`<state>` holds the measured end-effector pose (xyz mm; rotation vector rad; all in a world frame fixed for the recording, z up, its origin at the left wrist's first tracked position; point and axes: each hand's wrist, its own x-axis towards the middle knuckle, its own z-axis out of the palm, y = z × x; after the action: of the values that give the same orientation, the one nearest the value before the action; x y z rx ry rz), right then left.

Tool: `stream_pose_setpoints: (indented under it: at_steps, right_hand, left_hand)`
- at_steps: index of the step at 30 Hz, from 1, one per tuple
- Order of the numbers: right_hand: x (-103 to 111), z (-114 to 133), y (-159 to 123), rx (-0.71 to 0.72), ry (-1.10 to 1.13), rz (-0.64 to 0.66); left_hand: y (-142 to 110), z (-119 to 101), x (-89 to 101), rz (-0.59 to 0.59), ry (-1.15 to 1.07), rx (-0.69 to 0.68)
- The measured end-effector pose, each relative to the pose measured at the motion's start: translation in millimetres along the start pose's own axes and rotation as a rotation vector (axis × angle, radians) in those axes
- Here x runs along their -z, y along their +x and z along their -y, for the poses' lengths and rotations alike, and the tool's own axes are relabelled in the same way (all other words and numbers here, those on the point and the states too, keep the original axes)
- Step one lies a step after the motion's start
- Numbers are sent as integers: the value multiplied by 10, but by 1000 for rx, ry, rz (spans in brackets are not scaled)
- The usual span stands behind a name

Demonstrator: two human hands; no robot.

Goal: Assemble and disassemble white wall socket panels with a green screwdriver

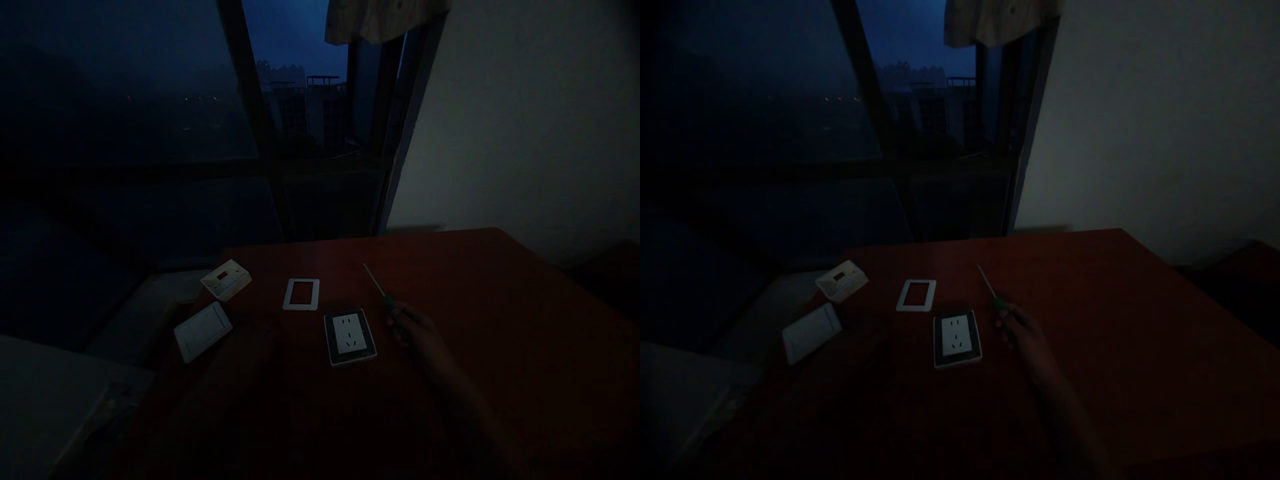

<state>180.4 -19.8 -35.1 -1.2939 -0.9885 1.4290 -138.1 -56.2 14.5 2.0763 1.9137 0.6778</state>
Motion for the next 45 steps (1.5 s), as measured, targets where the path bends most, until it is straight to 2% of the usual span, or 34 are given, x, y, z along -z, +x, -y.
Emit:
stream_pose_setpoints:
  at_steps: [6,10,13,16,23,31,36,45]
  right_hand:
    - [-10,-11,6,0,-21,-3]
    - [-16,-41,28,23,1,2]
    - [-16,-57,32,29,4,-2]
    - [-20,-53,29,41,5,-4]
    - [-33,-49,50,67,4,-14]
    - [-21,-86,73,79,-6,-8]
    - [-21,-87,73,86,-8,-10]
    - [-30,-72,69,91,-25,1]
  left_hand:
    - [100,-54,-63,55,-46,-83]
    - [153,-273,-247,87,-156,-128]
    - [179,-475,-388,86,-277,-95]
    - [191,-586,-473,79,-296,-58]
    - [152,-551,-556,58,-268,-104]
    - [151,-549,-535,3,-241,-180]
    - [145,-528,-592,-21,-261,-208]
    - [121,-514,-660,-4,-214,-231]
